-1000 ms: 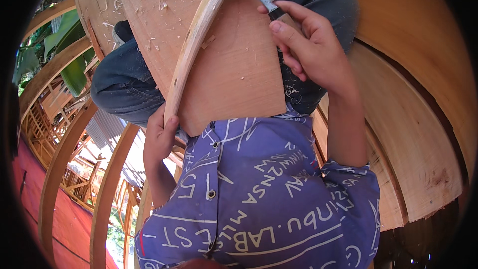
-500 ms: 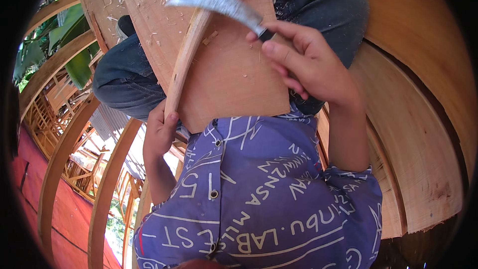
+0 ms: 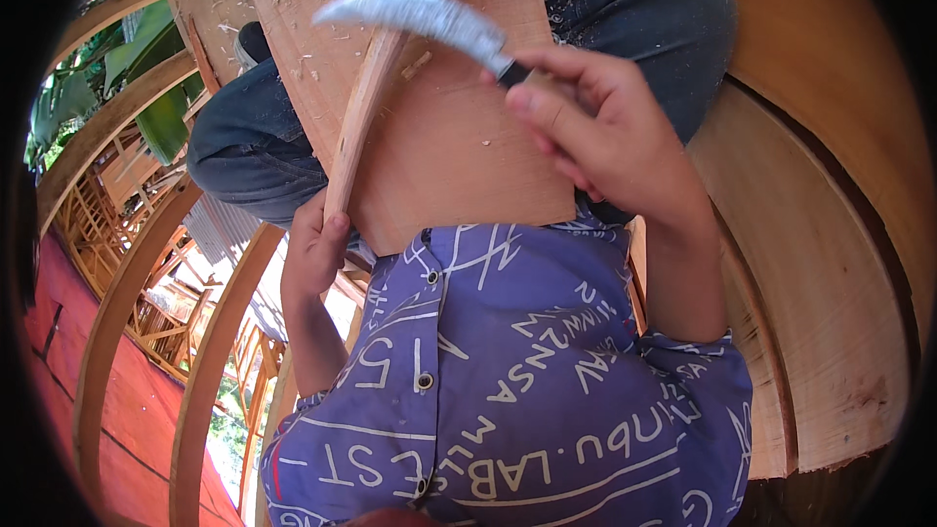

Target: The person sits cross-legged and uses a curved knife to shave and shape a long, thin piece of wood held against a wooden board. They repeatedly scrape the wood's surface, creating shavings, and occasionally rotate the piece to work on different sides.

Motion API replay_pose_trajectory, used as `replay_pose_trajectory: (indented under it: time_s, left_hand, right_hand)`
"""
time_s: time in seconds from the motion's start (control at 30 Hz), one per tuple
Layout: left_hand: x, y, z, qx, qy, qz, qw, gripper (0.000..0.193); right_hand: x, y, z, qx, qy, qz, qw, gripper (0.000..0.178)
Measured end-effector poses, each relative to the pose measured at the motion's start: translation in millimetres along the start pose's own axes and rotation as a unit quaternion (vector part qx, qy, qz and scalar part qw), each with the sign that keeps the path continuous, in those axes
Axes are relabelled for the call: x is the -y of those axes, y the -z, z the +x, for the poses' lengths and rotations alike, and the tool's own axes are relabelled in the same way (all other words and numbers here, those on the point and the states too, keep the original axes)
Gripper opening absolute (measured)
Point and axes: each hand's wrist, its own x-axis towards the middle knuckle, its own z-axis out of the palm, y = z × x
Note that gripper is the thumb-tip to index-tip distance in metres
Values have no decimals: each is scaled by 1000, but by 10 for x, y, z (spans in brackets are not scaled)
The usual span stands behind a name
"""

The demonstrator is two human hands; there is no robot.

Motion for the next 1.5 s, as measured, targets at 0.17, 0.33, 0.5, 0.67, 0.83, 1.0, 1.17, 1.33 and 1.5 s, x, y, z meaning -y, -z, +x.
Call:
replay_pose_trajectory:
  time_s: [0.17, 0.33, 0.5, 0.67, 0.83, 1.0, 1.17, 1.33, 1.5]
  left_hand:
    - [-27, -19, -30, 5, 15, 4, 1000, 49]
    - [-32, -3, 28, 2, 3, 13, 1000, 48]
    - [-29, -24, 10, -5, -10, 23, 1000, 46]
    - [5, -53, 40, -31, -49, 26, 998, 51]
    - [-89, -19, 55, -19, -16, 37, 999, 50]
    - [-98, -39, 74, -22, -25, 41, 999, 58]
    - [-114, -58, 68, -31, -30, 23, 999, 58]
    - [-102, -55, 57, -33, -25, 26, 999, 58]
    - [-29, -37, 61, -37, -41, 25, 998, 58]
  right_hand:
    - [28, 116, 44, -44, 12, 36, 998, 28]
    - [38, 200, 77, -71, 11, 19, 997, 28]
    - [40, 209, 80, -112, 21, 21, 993, 27]
    - [29, 108, 6, 64, -18, -60, 996, 26]
    - [12, 73, 128, -51, 12, 31, 998, 26]
    - [20, 132, 110, -106, 18, 33, 994, 26]
    - [0, 251, 100, -133, 55, 21, 989, 26]
    - [-109, 22, 248, -244, 149, -27, 958, 26]
    - [136, 378, 117, -226, 128, 75, 963, 31]
